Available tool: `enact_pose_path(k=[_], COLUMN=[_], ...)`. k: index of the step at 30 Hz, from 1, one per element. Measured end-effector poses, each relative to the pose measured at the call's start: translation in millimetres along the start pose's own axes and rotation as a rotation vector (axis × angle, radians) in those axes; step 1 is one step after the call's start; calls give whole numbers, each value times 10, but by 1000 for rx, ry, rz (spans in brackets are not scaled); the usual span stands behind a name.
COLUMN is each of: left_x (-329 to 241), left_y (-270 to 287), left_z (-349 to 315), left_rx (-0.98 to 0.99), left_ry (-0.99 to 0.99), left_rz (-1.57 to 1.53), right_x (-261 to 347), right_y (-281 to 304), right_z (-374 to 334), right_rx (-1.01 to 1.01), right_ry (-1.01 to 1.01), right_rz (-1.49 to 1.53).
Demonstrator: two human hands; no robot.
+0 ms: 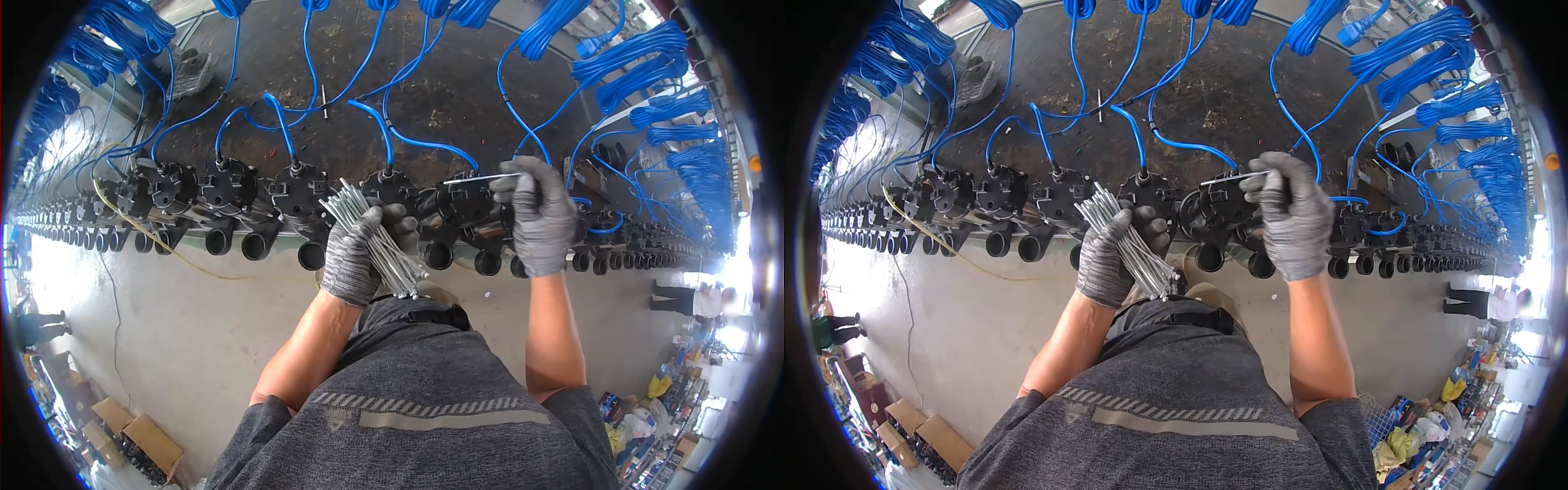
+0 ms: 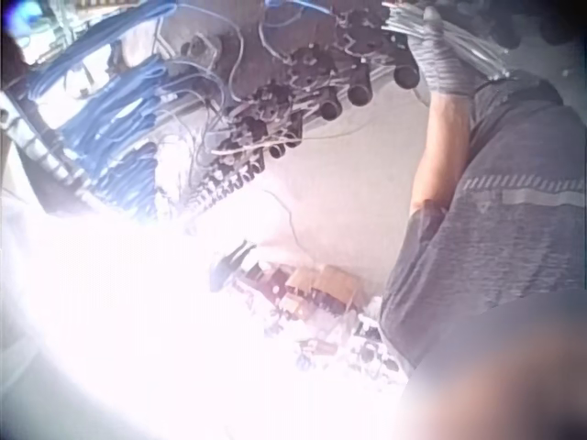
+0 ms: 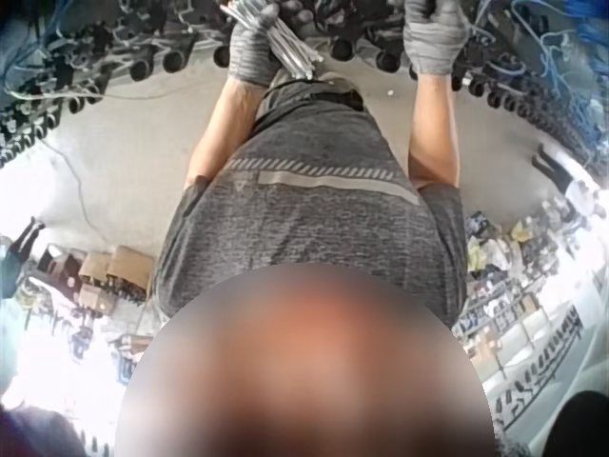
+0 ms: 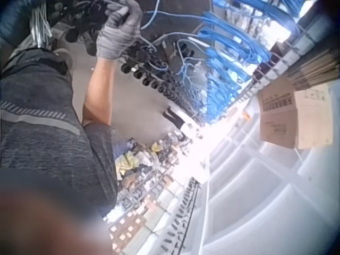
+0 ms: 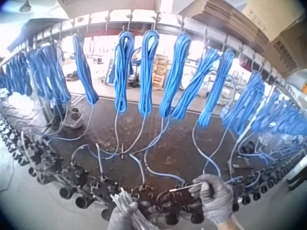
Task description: Inserting metal rods into motor units on an industrial assembly line.
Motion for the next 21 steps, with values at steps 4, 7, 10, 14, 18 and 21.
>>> enact_pose_path(k=[4, 7, 10, 14, 18, 21], left_x=[-57, -74, -113, -154, -179, -206], left_y=[53, 51, 65, 24, -79, 3], left_z=[73, 75, 82, 84, 125, 175], left_rx=[-78, -104, -94, -89, -42, 2], left_ry=[-14, -7, -35, -30, -77, -77], left_rz=[5, 7, 35, 22, -50, -97], right_x=[-273, -328, -230, -143, -348, 24], right_y=[-280, -384, -455, -583, -689, -793], right_z=[-14, -46, 44, 184, 187, -10], right_rx=[113, 197, 352, 576, 807, 766], right_ry=[99, 183, 253, 315, 240, 196], right_rz=[-102, -172, -269, -244, -481, -323])
Point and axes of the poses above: each hand's wrist, its own z-axis towards the middle knuckle, its own y-axis out of the back of the hand, x = y × z, the point moved 7 cm from there along z, towards the middle knuckle, and after that the axes turned 15 degrees about y, right-handed, at the moved point
